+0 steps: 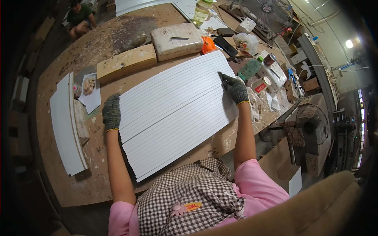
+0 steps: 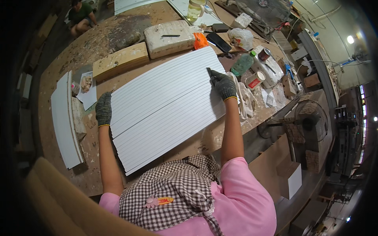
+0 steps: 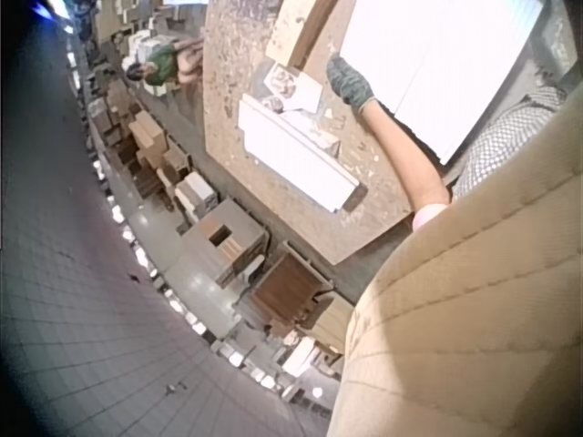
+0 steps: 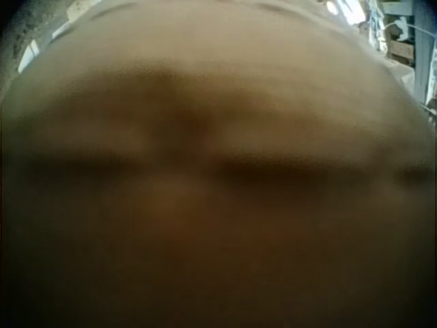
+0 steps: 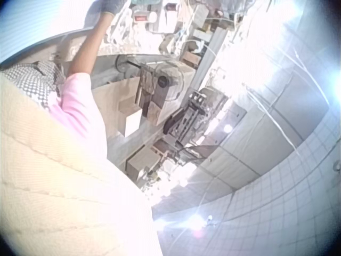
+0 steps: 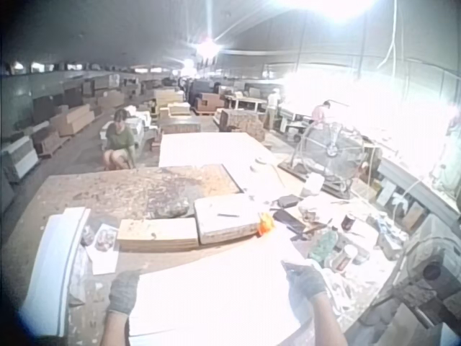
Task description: The person wipes a stack of white grooved panels with a cloth, scrapes the grooves using a small blade, and wipes them down again. The person then separates and rearranges the panels on the table before wiping the surfaces with a cloth.
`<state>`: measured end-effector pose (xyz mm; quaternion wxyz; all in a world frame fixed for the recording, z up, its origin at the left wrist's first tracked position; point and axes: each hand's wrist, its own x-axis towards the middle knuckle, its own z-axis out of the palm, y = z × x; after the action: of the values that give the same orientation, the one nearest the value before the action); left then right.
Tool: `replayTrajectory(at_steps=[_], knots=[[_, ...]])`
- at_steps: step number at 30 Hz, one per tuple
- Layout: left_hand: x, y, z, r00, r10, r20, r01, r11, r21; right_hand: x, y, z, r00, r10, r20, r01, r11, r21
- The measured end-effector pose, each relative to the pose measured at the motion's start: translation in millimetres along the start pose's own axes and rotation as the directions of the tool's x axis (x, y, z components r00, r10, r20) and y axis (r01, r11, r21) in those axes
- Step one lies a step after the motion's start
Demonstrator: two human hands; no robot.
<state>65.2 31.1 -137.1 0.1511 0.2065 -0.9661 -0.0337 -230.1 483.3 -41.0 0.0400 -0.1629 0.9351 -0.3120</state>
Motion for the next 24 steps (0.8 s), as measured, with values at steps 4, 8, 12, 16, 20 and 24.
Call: replayTrajectory(at_steps=[4, 8, 12, 16, 20, 24], knots=[[-1, -7, 0, 0.999, 0.044, -0.015, -0.042, 0.995, 0.094, -4, 1, 12, 0.979, -0.146, 0.145, 0.129, 0.984, 0.12], [5, 15, -13, 0.985, -0.161, 0.057, 0.169, 0.964, -0.204, -10, -18, -2, 0.996, 0.077, 0.048, -0.076, 0.997, -0.03], [0, 5, -8, 0.997, -0.042, 0.061, 0.043, 0.999, -0.021, -20, -22, 10, 0.985, -0.154, 0.078, 0.156, 0.988, -0.019], [-5, -1, -4, 1.0, 0.002, -0.022, -0.001, 0.999, 0.038, -21, -25, 16, 0.986, -0.13, 0.102, 0.132, 0.991, -0.016], [-1, 7, -10, 0.999, -0.028, -0.02, 0.028, 1.0, 0.013, -22, -28, 19, 0.998, -0.068, 0.016, 0.069, 0.996, -0.058], [2, 16, -19, 1.0, -0.001, 0.007, 0.0, 0.998, 0.064, -50, -60, 35, 0.985, -0.133, 0.11, 0.132, 0.991, 0.02]])
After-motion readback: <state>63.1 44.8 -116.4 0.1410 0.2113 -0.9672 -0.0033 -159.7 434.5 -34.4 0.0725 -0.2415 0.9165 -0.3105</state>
